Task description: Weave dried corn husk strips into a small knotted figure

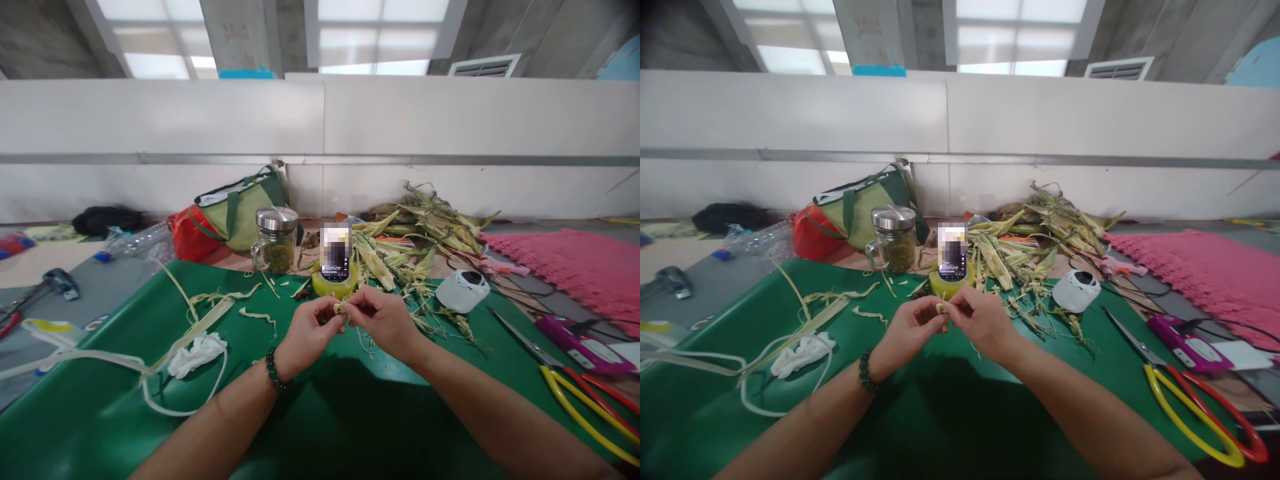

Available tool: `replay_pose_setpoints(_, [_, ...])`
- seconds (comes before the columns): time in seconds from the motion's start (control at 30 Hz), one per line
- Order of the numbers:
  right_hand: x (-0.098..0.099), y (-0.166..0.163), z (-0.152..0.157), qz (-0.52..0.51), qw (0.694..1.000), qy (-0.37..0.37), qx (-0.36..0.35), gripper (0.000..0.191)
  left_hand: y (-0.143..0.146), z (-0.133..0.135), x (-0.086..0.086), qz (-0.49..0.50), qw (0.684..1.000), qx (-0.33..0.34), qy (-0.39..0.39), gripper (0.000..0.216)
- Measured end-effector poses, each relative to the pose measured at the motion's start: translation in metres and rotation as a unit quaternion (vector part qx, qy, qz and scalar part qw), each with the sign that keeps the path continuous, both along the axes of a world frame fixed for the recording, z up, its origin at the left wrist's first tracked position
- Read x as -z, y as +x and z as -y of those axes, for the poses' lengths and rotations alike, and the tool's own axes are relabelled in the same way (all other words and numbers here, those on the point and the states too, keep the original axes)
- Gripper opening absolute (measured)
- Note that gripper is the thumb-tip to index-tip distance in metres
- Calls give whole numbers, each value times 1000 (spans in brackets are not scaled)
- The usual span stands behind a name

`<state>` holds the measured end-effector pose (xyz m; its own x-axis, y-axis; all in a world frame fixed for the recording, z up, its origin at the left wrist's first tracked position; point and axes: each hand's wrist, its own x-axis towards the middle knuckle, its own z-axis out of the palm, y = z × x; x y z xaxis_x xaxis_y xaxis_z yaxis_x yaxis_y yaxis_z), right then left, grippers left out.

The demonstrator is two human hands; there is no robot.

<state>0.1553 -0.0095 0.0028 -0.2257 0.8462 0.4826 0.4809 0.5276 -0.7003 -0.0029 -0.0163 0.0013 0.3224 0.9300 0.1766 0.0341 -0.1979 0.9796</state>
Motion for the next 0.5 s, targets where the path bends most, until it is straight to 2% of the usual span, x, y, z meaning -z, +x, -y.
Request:
replay_pose_setpoints(0.1, [2, 0, -2, -59, 994, -81, -35, 16, 1, -1, 2, -4, 1000, -9, -5, 18])
replay_pose_setpoints(0.17, [2, 1, -2, -71, 991, -103, -40, 18, 2, -1, 2, -7, 1000, -22, 2, 17])
replay_pose_setpoints(0.23, [1, 2, -2, -66, 994, -84, -27, 18, 2, 0, 0, -1, 999, -32, 8, 18])
replay_pose_setpoints(0.3, [-3, 6, -4, -68, 997, -29, 16, 18, 1, 0, -2, 17, 999, -38, 2, 20])
replay_pose_setpoints(0.37, [-9, 10, -7, -85, 995, 5, 43, 33, -1, 0, -5, 40, 998, -40, -16, 24])
replay_pose_setpoints(0.43, [-12, 14, -9, -98, 995, -25, -4, 37, -3, -1, -7, 56, 997, -40, -34, 27])
replay_pose_setpoints(0.5, [-14, 16, -11, -92, 992, -40, -75, 25, -5, -3, -8, 63, 996, -41, -44, 29])
